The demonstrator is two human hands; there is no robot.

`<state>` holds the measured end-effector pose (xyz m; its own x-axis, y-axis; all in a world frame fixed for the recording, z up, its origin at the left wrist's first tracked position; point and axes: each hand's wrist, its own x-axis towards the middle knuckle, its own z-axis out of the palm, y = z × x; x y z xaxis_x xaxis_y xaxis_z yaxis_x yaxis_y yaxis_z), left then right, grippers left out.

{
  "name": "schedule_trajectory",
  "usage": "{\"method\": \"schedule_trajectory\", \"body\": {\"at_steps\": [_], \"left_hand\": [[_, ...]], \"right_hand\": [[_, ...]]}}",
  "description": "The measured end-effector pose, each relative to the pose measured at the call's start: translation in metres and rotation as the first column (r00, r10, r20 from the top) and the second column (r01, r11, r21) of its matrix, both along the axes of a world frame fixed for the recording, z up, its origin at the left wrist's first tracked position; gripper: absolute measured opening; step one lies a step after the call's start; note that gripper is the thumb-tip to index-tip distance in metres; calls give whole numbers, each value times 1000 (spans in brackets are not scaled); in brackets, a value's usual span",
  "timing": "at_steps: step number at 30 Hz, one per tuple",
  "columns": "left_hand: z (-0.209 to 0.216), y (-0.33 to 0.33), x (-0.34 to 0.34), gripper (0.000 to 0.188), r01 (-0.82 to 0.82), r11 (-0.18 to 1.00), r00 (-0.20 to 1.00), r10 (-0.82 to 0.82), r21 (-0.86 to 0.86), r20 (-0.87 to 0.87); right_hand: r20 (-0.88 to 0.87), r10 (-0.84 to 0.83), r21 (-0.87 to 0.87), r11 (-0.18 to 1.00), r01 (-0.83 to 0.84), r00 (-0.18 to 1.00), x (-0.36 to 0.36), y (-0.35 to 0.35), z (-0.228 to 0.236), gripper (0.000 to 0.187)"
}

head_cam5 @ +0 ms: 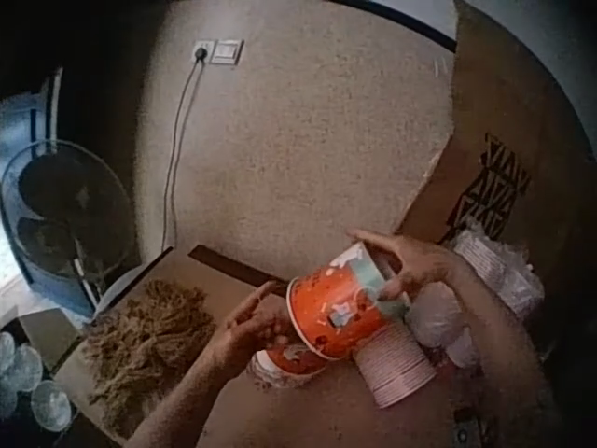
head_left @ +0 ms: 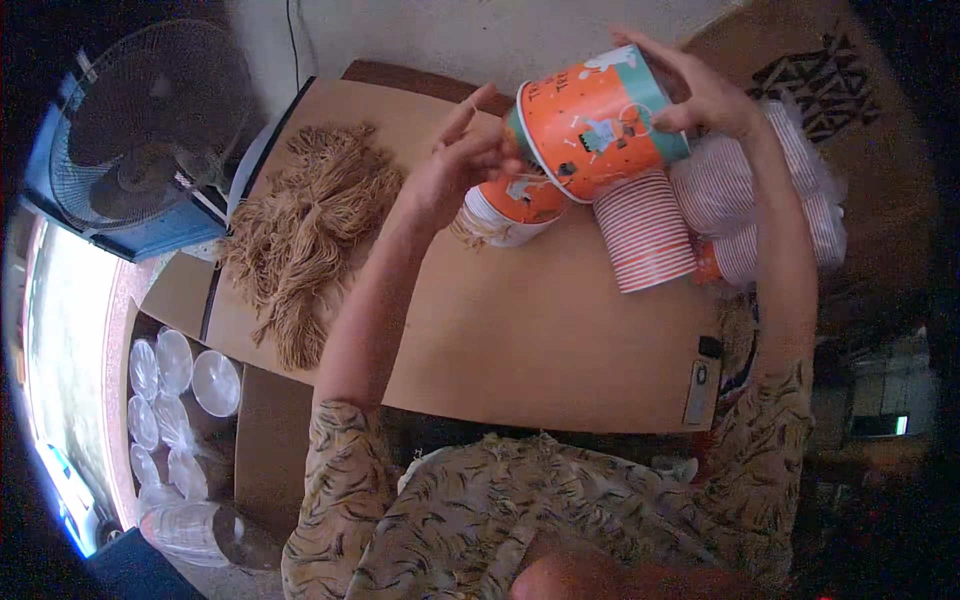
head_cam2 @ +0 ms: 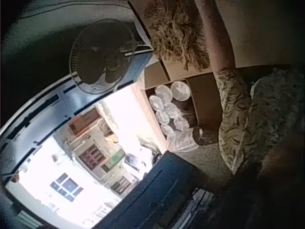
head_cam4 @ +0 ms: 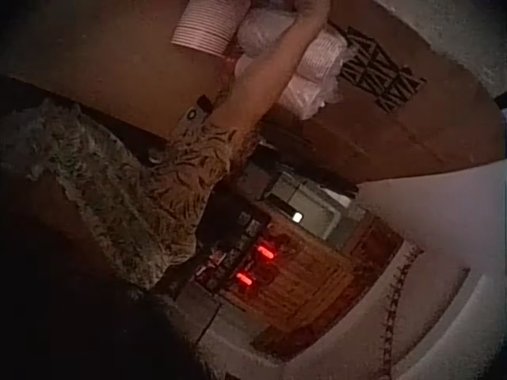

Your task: Tying decorative jute strings onto festive paper buckets.

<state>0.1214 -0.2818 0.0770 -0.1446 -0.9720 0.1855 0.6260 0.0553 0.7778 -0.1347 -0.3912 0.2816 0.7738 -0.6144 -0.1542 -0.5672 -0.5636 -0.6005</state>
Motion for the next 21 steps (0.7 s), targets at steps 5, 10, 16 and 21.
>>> {"method": "schedule_trajectory", "body": {"at_steps": [5, 10, 16, 21], "left_hand": [[-30, 5, -4, 73, 26, 999, 999, -24, 29, -48], [-39, 6, -8, 74, 17, 994, 1000, -14, 109, -24], [-58, -5, -2, 77, 12, 991, 995, 1, 134, -98], [-51, -17, 2, 76, 71, 995, 994, -65, 72, -83]], "right_hand": [[-161, 45, -241, 967, -83, 986, 18, -5, -14, 110], [-175, 12, -241, 969, -55, 984, 27, -1, -22, 111], [-215, 116, -310, 933, -181, 970, 44, -2, -34, 112], [-232, 124, -407, 888, -212, 965, 48, -2, -48, 112]]}}
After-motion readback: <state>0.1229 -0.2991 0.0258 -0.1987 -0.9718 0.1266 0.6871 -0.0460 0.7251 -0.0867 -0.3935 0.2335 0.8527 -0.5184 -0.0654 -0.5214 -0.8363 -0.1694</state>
